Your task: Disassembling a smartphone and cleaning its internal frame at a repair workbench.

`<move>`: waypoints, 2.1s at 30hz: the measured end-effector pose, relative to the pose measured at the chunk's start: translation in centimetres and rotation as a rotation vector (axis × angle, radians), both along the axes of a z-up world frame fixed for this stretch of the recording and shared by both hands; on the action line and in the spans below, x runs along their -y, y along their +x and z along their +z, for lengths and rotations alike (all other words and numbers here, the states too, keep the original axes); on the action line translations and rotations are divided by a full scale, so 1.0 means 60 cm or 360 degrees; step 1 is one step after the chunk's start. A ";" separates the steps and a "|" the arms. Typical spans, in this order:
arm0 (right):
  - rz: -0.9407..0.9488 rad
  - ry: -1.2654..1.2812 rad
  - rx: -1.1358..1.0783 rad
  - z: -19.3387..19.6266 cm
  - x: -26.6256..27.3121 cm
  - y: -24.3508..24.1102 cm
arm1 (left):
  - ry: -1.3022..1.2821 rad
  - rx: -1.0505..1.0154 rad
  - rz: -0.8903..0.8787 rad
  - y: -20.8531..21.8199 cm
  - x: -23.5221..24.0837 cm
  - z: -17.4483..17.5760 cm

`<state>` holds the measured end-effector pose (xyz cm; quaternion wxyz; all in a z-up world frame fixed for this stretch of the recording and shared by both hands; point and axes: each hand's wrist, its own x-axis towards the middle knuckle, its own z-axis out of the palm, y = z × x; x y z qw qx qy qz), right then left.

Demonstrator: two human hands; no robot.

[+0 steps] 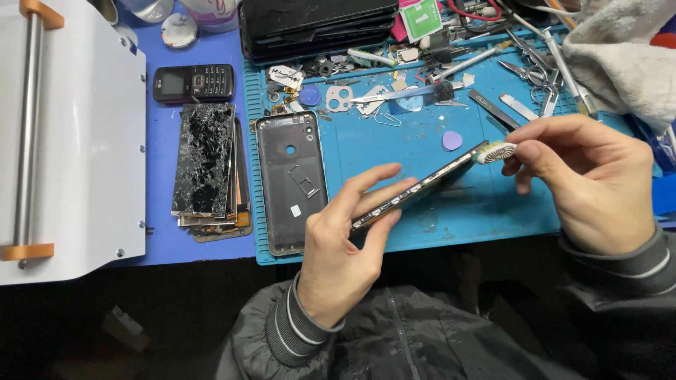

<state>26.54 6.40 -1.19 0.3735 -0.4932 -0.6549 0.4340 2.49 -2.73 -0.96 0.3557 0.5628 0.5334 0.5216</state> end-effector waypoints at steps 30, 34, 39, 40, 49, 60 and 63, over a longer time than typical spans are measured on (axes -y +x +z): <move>-0.0032 0.0102 0.0220 0.020 0.010 -0.038 | 0.0068 -0.0134 0.0074 0.013 0.011 0.002; 0.0015 0.0070 0.0059 0.018 0.032 -0.066 | 0.0036 -0.0181 0.0080 0.015 0.011 0.004; -0.0100 0.0255 0.0160 -0.025 -0.028 0.033 | 0.0037 -0.0211 0.0087 0.014 0.012 0.004; -0.0211 0.0160 0.0149 -0.035 -0.037 0.054 | 0.0037 -0.0208 0.0092 0.013 0.012 0.005; -0.0044 -0.0214 -0.0170 -0.002 -0.020 -0.013 | -0.0014 -0.0193 0.0092 0.020 0.014 0.005; -0.0432 -0.0026 -0.0191 -0.042 -0.043 0.044 | 0.0017 -0.0204 0.0104 0.021 0.016 0.007; -0.0260 -0.0242 -0.0313 -0.030 -0.020 0.035 | 0.0009 -0.0180 0.0079 0.022 0.014 0.005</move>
